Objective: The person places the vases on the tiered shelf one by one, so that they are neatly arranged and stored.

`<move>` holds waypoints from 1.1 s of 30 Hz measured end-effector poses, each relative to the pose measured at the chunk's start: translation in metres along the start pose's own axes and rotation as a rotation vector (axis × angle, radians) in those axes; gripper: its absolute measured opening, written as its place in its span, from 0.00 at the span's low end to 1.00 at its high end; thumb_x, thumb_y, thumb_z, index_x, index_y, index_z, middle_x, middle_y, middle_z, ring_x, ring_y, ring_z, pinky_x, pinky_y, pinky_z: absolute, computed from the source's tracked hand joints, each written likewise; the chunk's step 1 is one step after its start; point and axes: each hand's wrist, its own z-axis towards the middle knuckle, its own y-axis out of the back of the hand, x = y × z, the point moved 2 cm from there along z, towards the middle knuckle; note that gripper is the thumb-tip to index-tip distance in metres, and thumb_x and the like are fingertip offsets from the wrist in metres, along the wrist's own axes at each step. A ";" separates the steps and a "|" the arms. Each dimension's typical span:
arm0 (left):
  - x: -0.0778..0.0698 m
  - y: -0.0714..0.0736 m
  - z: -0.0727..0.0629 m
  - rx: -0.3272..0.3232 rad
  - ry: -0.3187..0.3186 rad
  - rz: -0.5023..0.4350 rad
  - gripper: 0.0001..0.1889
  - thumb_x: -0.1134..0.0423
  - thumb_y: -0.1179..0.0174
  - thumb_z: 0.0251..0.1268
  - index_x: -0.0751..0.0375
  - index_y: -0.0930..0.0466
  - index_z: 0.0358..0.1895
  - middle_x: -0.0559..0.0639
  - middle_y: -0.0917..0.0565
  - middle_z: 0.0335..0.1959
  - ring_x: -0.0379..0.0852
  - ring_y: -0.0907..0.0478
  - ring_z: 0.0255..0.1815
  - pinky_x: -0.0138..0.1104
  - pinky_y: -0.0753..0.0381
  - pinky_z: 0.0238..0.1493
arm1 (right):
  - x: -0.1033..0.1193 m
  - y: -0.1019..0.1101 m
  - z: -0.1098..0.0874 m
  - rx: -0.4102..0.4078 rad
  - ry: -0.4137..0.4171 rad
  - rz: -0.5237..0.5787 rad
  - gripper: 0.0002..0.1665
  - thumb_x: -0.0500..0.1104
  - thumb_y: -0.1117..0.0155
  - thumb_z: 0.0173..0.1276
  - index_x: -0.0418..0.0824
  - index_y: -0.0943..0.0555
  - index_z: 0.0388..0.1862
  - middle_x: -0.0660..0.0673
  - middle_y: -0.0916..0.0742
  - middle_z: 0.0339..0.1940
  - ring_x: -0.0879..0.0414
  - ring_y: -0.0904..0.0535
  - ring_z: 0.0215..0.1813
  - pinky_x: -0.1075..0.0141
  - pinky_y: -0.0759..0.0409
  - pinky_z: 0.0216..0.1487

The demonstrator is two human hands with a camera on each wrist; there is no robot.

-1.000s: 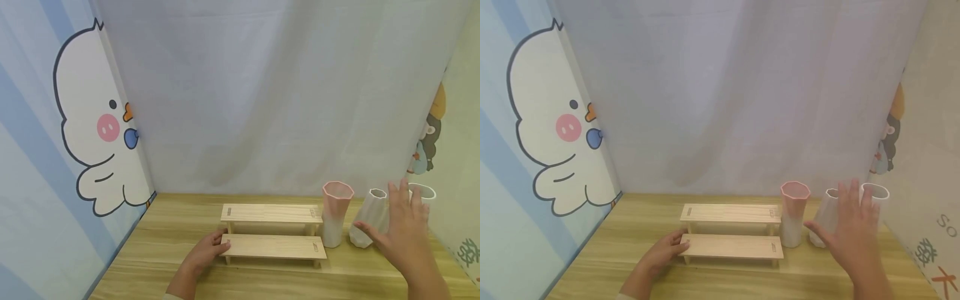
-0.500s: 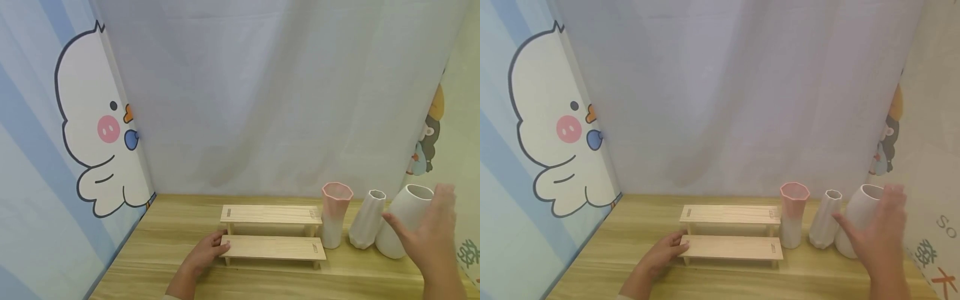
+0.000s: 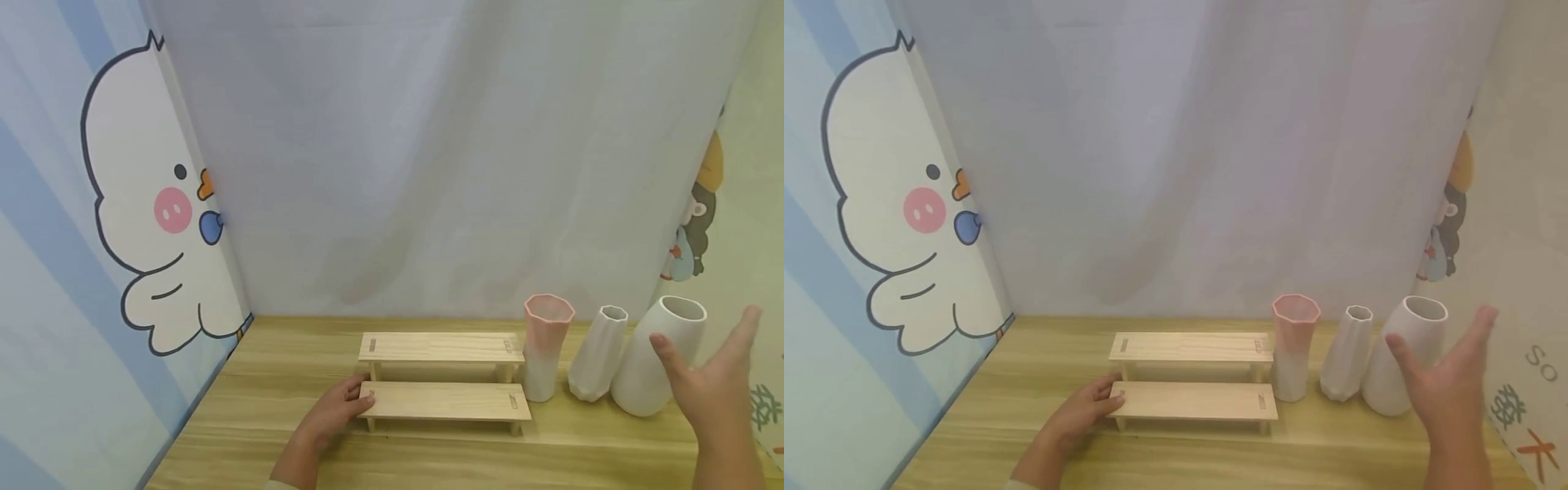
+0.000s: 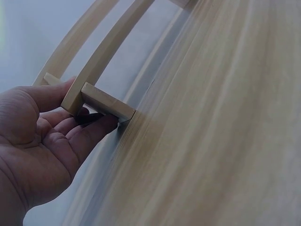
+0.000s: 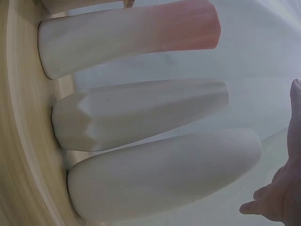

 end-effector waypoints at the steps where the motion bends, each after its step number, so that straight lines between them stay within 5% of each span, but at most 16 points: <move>1: 0.000 0.000 0.000 0.001 0.001 0.003 0.38 0.53 0.42 0.72 0.69 0.48 0.76 0.67 0.34 0.72 0.60 0.30 0.69 0.52 0.31 0.67 | -0.001 0.000 0.001 0.010 -0.018 0.005 0.66 0.56 0.33 0.64 0.60 0.74 0.79 0.56 0.63 0.81 0.52 0.67 0.81 0.43 0.66 0.77; 6: -0.002 0.000 -0.001 -0.001 0.010 0.016 0.39 0.52 0.42 0.72 0.68 0.47 0.76 0.68 0.35 0.72 0.63 0.34 0.71 0.54 0.32 0.68 | -0.007 -0.003 0.005 0.051 -0.052 -0.003 0.64 0.56 0.36 0.66 0.59 0.75 0.79 0.52 0.63 0.81 0.44 0.67 0.81 0.38 0.66 0.76; 15: -0.002 0.001 0.000 -0.012 -0.005 0.022 0.39 0.52 0.41 0.71 0.69 0.47 0.76 0.67 0.34 0.72 0.62 0.33 0.71 0.53 0.32 0.68 | -0.009 -0.005 0.022 0.094 -0.053 0.018 0.62 0.56 0.38 0.67 0.57 0.73 0.79 0.48 0.61 0.82 0.45 0.67 0.81 0.41 0.66 0.76; 25: -0.002 0.001 0.002 0.004 -0.005 0.003 0.39 0.53 0.42 0.72 0.70 0.48 0.76 0.68 0.35 0.72 0.62 0.31 0.69 0.53 0.32 0.68 | -0.016 -0.007 0.036 0.146 -0.094 0.008 0.60 0.58 0.39 0.68 0.57 0.72 0.80 0.45 0.55 0.83 0.31 0.54 0.78 0.33 0.52 0.72; 33: 0.000 0.001 0.002 0.012 -0.007 0.008 0.39 0.53 0.42 0.72 0.69 0.48 0.76 0.66 0.33 0.71 0.60 0.31 0.69 0.53 0.34 0.69 | -0.023 -0.009 0.049 0.181 -0.101 -0.015 0.59 0.59 0.38 0.68 0.57 0.69 0.81 0.42 0.49 0.82 0.35 0.46 0.77 0.38 0.49 0.74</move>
